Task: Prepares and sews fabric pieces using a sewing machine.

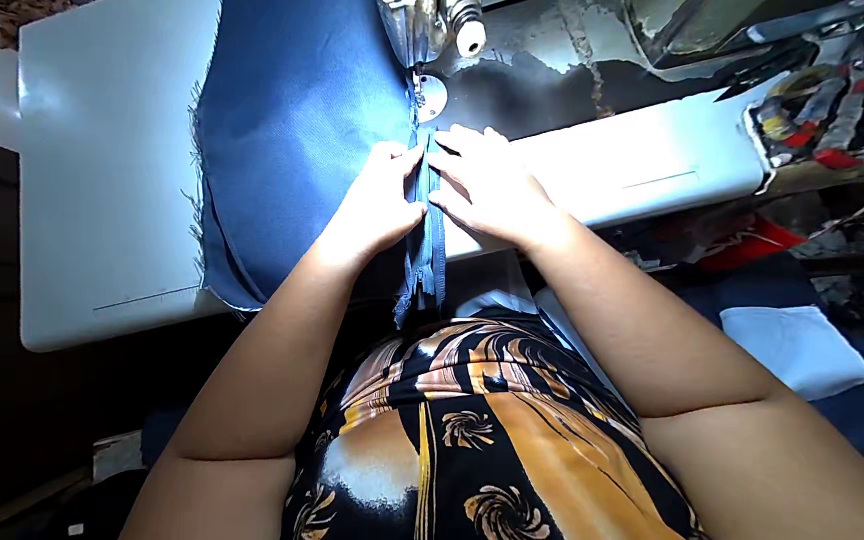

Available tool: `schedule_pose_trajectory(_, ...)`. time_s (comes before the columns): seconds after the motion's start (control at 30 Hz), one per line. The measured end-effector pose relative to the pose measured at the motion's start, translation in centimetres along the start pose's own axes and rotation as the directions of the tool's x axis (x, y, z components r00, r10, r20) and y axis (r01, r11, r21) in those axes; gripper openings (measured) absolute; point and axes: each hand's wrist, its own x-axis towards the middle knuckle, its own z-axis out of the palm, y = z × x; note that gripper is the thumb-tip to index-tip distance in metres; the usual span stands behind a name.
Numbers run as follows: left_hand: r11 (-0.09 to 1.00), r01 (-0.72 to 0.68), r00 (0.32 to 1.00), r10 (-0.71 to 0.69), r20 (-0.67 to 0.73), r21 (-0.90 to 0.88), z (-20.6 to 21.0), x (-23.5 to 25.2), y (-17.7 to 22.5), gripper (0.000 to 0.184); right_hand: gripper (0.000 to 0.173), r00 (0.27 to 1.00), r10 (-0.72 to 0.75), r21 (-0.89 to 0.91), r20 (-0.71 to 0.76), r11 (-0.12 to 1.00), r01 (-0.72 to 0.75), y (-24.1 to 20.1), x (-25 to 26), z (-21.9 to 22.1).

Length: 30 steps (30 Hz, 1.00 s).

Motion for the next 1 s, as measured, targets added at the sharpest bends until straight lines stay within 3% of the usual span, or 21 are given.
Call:
schedule_pose_trajectory(0.3, 0.999, 0.027, 0.999, -0.028, 0.036, 0.04, -0.6, 0.2, 1.3, 0.071, 0.044, 0.999, 0.02, 0.038, -0.042, 0.999, -0.018, 0.3, 0.0, 0.3)
schedule_pose_trajectory(0.87, 0.998, 0.017, 1.0, -0.018, 0.014, 0.053, -0.1, 0.2, 1.4, 0.069, 0.045, 0.999, 0.031, 0.056, -0.026, 0.998, -0.029, 0.1, 0.0, 0.0)
schedule_pose_trajectory(1.0, 0.979, -0.021, 0.997, 0.006, 0.072, 0.203, -0.6, 0.7, 1.1, 0.067, 0.05, 1.0, 0.021, 0.038, 0.0, 0.999, -0.021, 0.4, 0.4, -0.2)
